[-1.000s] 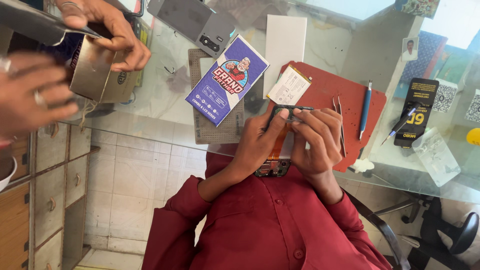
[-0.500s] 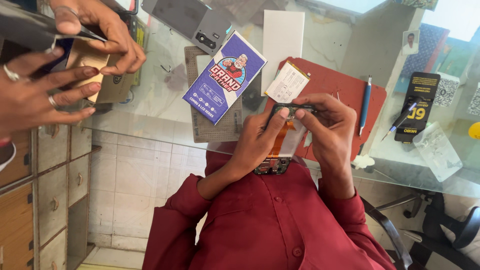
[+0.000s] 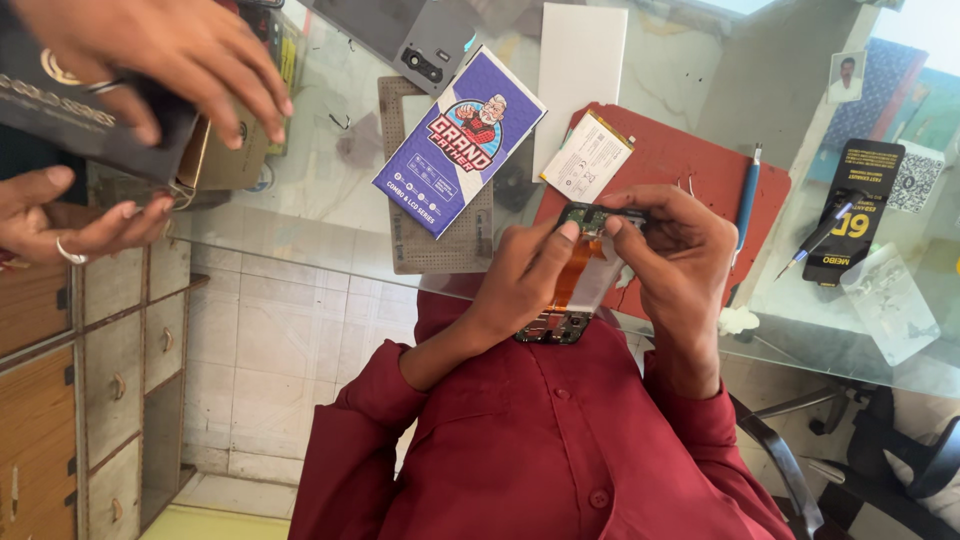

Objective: The person disassembles a smartphone, removes the battery, and reattaches the screen assembly. They handle the phone, battery, and screen assembly, using tweezers to manipulate internal components.

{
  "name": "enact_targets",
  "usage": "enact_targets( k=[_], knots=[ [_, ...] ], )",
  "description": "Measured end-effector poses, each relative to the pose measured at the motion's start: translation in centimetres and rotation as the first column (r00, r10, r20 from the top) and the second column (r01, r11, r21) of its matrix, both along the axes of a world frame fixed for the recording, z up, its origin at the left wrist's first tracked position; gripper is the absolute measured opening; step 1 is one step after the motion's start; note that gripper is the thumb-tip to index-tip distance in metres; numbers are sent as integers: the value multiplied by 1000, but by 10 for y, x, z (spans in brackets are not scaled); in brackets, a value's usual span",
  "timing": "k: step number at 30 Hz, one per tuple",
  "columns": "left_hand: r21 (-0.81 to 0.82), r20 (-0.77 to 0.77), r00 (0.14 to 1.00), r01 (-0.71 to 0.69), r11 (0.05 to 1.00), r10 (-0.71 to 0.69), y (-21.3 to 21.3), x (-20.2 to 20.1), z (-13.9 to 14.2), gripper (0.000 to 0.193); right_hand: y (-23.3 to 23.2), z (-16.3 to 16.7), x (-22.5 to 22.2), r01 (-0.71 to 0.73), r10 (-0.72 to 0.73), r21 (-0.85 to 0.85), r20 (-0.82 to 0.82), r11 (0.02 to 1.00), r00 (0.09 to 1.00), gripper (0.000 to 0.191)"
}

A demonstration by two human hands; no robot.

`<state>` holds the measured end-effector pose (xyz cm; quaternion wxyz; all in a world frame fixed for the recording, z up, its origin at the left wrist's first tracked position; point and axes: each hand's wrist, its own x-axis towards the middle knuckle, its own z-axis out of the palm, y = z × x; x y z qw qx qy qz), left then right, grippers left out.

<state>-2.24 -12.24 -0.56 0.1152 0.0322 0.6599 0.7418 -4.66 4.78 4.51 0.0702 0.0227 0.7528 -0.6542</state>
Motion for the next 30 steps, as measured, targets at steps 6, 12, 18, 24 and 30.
enact_targets(
  k=[6,12,18,24,30],
  knots=[
    [3,-109,994,3,1000,-2,-1,0,5,36,2,4,1,-44,42,-88,-25,995,999,17],
    [-47,-120,993,-14,999,8,1,-1,11,28,5,8,-5,-155,169,-220,50,963,984,16],
    [-22,-90,996,-15,1000,13,3,-2,11,28,9,8,-16,-207,220,-235,31,950,975,15],
    [-49,-123,992,-28,998,22,3,-3,11,28,9,3,-16,-218,221,-187,-1,958,975,12],
    [-28,-167,985,-56,998,50,1,-2,6,26,12,0,-15,-187,243,-387,99,903,965,18]
  ],
)
